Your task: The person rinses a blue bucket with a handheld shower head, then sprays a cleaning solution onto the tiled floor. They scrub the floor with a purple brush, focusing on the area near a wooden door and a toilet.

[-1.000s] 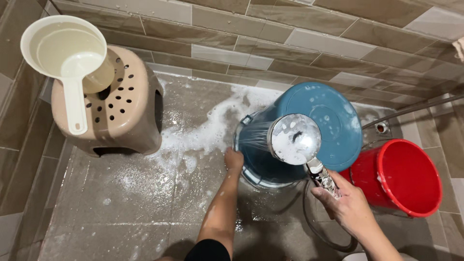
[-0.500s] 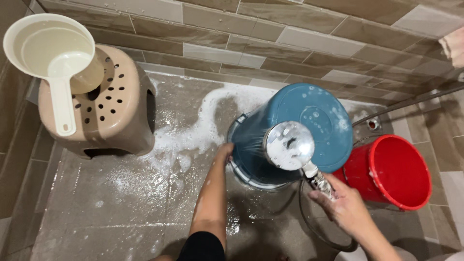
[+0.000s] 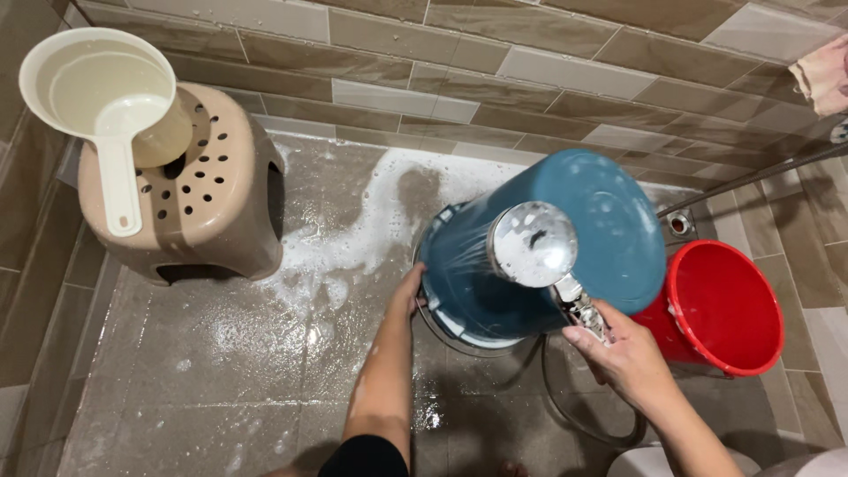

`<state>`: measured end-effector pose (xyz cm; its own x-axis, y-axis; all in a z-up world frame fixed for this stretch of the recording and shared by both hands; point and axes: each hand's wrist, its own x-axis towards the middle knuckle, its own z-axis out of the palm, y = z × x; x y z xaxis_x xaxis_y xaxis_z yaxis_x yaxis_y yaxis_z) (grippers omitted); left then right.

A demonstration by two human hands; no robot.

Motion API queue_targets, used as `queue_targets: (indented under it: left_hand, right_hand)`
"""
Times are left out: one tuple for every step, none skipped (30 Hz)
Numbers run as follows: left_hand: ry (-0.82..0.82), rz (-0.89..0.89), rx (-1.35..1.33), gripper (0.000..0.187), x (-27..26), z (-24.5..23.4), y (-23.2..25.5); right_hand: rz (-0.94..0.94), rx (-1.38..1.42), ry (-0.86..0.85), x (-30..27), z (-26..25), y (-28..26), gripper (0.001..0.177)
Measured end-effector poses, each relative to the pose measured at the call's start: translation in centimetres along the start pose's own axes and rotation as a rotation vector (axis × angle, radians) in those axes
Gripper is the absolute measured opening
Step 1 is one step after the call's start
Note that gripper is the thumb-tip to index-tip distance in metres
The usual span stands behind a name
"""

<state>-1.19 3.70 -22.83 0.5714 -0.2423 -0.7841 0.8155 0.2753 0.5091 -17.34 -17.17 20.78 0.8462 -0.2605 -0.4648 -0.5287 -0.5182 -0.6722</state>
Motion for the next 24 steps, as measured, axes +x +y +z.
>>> queue_targets:
  left_hand:
    - [-0.097,0.029,-0.154,0.061,-0.3,0.3,0.3]
    - [-0.195,0.058,-0.307,0.069,-0.8,0.8,0.8]
    - [-0.293,0.084,-0.46,0.078,-1.4,1.3,1.2]
    - [-0.238,0.128,-0.362,0.08,-2.2,2.1,1.8]
    - [-0.184,0.177,-0.263,0.083,-3.0,3.0,3.2]
    - [-0.131,0.227,-0.164,0.087,-4.0,3.9,4.6]
    - [-0.156,0.274,-0.169,0.075,-5.1,5.0,6.0]
    - [-0.181,0.321,-0.173,0.063,-6.7,6.2,7.5]
    - [-0.206,0.369,-0.179,0.053,-8.5,7.2,8.8]
    - [-0.191,0.422,-0.171,0.048,-10.1,8.0,10.0]
    - [-0.175,0.475,-0.162,0.044,-11.6,8.7,11.0]
    - [-0.159,0.529,-0.153,0.04,-12.9,9.4,11.9]
    - [-0.185,0.588,-0.134,0.038,-14.0,9.9,12.7]
    - [-0.21,0.646,-0.115,0.036,-15.1,10.5,13.3]
    - [-0.237,0.704,-0.095,0.035,-16.1,11.0,14.1]
    - [-0.189,0.752,0.021,0.036,-17.3,11.5,15.0]
    - [-0.139,0.797,0.136,0.036,-18.6,12.1,16.0]
    - [-0.088,0.84,0.252,0.037,-20.0,12.7,17.1]
    - [0.0,0.94,0.439,0.037,-21.5,13.3,17.9]
    - [0.09,1.033,0.628,0.037,-22.9,13.9,18.7]
    - [0.185,1.122,0.819,0.037,-24.3,14.5,19.5]
    - [0.193,1.159,0.9,0.036,-25.5,15.2,20.1]
    - [0.201,1.198,0.979,0.036,-26.6,16.0,20.5]
    - [0.208,1.236,1.059,0.035,-27.6,16.7,20.8]
  right_hand:
    - [-0.038,0.014,0.008,0.1,-0.1,0.2,0.038]
    - [-0.076,0.028,0.016,0.1,-0.3,0.4,0.035]
    - [-0.112,0.043,0.022,0.1,-0.4,0.5,0.033]
    - [-0.125,0.081,0.026,0.0,-0.4,0.6,0.032]
    - [-0.142,0.12,0.032,0.1,-0.5,0.6,0.031]
    - [-0.16,0.158,0.038,0.1,-0.6,0.4,0.03]
    - [-0.191,0.184,0.047,0.0,-1.0,0.2,0.03]
    - [-0.222,0.211,0.057,-0.1,-1.6,0.0,0.031]
    - [-0.253,0.236,0.066,-0.3,-2.1,-0.2,0.033]
    - [-0.254,0.284,0.081,-0.4,-2.6,-0.3,0.033]
    - [-0.255,0.333,0.096,-0.5,-3.4,-0.5,0.033]
    - [-0.256,0.383,0.11,-0.6,-4.0,-0.7,0.032]
    - [-0.292,0.385,0.118,-0.6,-4.5,-0.8,0.029]
    - [-0.327,0.387,0.127,-0.6,-5.0,-1.0,0.027]
    - [-0.362,0.389,0.136,-0.8,-5.6,-1.2,0.027]
    - [-0.396,0.41,0.117,-1.0,-6.1,-1.5,0.028]
    - [-0.429,0.431,0.097,-1.2,-6.5,-1.7,0.029]
    - [-0.461,0.452,0.077,-1.4,-6.8,-2.0,0.03]
    - [-0.473,0.47,0.066,-1.5,-6.9,-2.2,0.03]
    - [-0.485,0.488,0.054,-1.6,-7.0,-2.4,0.031]
    - [-0.498,0.507,0.042,-1.7,-7.0,-2.6,0.031]
    - [-0.503,0.517,0.037,-1.9,-6.9,-2.8,0.032]
    - [-0.51,0.525,0.034,-2.0,-6.9,-2.8,0.032]
    - [-0.517,0.533,0.031,-2.0,-7.0,-2.8,0.032]
